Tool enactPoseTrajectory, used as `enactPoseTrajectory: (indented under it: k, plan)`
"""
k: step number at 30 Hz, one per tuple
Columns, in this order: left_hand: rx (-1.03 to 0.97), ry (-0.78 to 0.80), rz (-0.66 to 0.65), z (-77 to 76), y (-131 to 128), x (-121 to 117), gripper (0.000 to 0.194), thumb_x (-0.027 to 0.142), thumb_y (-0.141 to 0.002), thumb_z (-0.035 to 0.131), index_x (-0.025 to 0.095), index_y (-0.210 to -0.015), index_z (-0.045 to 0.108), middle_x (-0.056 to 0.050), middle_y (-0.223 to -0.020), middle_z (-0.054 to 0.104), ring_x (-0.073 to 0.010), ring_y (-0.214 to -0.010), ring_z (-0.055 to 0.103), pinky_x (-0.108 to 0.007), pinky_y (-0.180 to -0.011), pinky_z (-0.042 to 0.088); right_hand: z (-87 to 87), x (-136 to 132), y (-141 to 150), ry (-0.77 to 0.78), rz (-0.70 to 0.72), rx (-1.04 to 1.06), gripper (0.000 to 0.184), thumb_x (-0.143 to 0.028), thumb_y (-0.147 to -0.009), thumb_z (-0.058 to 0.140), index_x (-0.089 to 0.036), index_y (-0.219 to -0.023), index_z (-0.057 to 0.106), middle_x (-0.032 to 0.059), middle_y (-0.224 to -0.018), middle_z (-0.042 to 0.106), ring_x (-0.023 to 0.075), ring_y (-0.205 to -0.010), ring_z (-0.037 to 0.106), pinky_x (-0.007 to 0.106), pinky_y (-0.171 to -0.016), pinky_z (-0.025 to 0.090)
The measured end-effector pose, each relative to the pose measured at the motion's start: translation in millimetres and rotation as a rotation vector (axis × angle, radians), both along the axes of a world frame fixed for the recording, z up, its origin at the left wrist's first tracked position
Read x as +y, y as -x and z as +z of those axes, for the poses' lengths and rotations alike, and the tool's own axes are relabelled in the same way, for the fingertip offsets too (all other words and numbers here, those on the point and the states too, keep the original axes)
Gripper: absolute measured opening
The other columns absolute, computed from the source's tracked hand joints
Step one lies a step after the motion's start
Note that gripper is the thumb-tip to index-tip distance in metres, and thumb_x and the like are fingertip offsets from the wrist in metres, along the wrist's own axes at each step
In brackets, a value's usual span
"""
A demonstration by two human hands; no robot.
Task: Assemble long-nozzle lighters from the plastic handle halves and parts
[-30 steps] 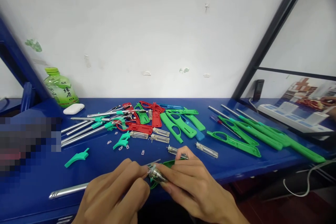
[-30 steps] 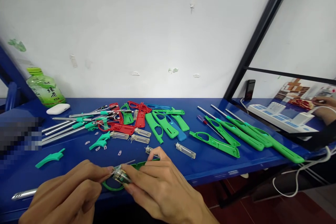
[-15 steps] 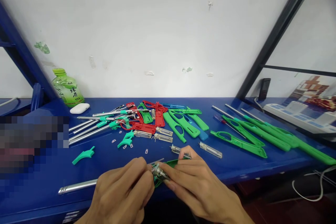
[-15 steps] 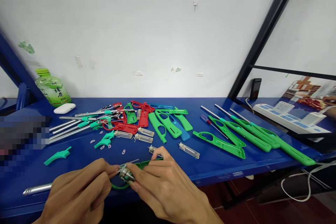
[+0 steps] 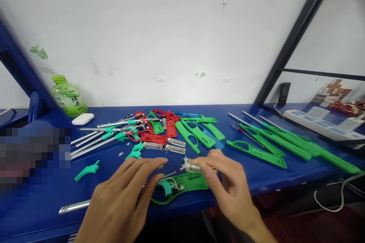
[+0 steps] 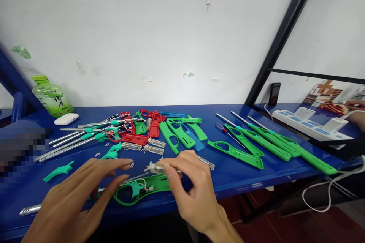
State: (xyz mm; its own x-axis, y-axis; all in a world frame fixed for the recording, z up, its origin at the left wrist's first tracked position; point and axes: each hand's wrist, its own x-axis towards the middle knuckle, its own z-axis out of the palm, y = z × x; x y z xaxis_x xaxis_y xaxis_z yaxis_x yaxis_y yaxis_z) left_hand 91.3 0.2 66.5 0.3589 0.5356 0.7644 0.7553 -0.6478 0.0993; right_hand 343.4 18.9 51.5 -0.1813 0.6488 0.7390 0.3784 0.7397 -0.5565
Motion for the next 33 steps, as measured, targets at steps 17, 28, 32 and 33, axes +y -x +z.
enactPoseTrajectory:
  k: [17, 28, 32, 33]
  plan:
    - [0.128, 0.348, -0.086, 2.3, -18.0, 30.0, 0.022, 0.019, -0.102, 0.062, 0.026, -0.087, 0.075, 0.002, -0.081, 0.073, -0.0203, -0.075, 0.069, -0.033, -0.069, 0.051, -0.8, 0.6, 3.1, -0.002, -0.083, -0.171, 0.041, -0.02, -0.109, 0.057, -0.021, -0.069, 0.046, -0.0063, -0.064, 0.047, 0.0106, -0.061, 0.044, 0.03, -0.067, 0.036]
    - [0.145, 0.144, -0.122, -19.7, -16.0, 16.6, 0.024, 0.009, -0.112, 0.045, 0.024, -0.112, 0.063, 0.006, -0.101, 0.072, -0.0154, -0.088, 0.065, -0.034, -0.094, 0.046, -3.3, -1.5, 3.0, 0.038, -0.045, -0.201, 0.024, -0.02, -0.111, 0.059, -0.022, -0.094, 0.076, -0.0021, -0.081, 0.067, 0.0154, -0.077, 0.06, 0.034, -0.079, 0.043]
    - [0.153, 0.084, -0.116, -28.2, -15.2, 12.2, 0.023, 0.005, -0.111, 0.048, 0.021, -0.121, 0.06, 0.003, -0.109, 0.07, -0.0183, -0.096, 0.06, -0.036, -0.102, 0.039, -3.2, -1.7, 2.6, 0.037, -0.037, -0.19, 0.021, -0.021, -0.112, 0.059, -0.024, -0.104, 0.079, -0.0013, -0.088, 0.072, 0.0166, -0.082, 0.064, 0.035, -0.082, 0.046]
    - [0.151, 0.076, -0.115, -29.0, -15.3, 11.9, 0.023, 0.004, -0.11, 0.048, 0.02, -0.122, 0.06, 0.003, -0.109, 0.07, -0.0187, -0.097, 0.059, -0.036, -0.102, 0.039, -3.2, -1.6, 2.6, 0.033, -0.036, -0.19, 0.022, -0.021, -0.112, 0.059, -0.025, -0.105, 0.079, -0.0013, -0.089, 0.072, 0.0167, -0.082, 0.064, 0.035, -0.082, 0.046]
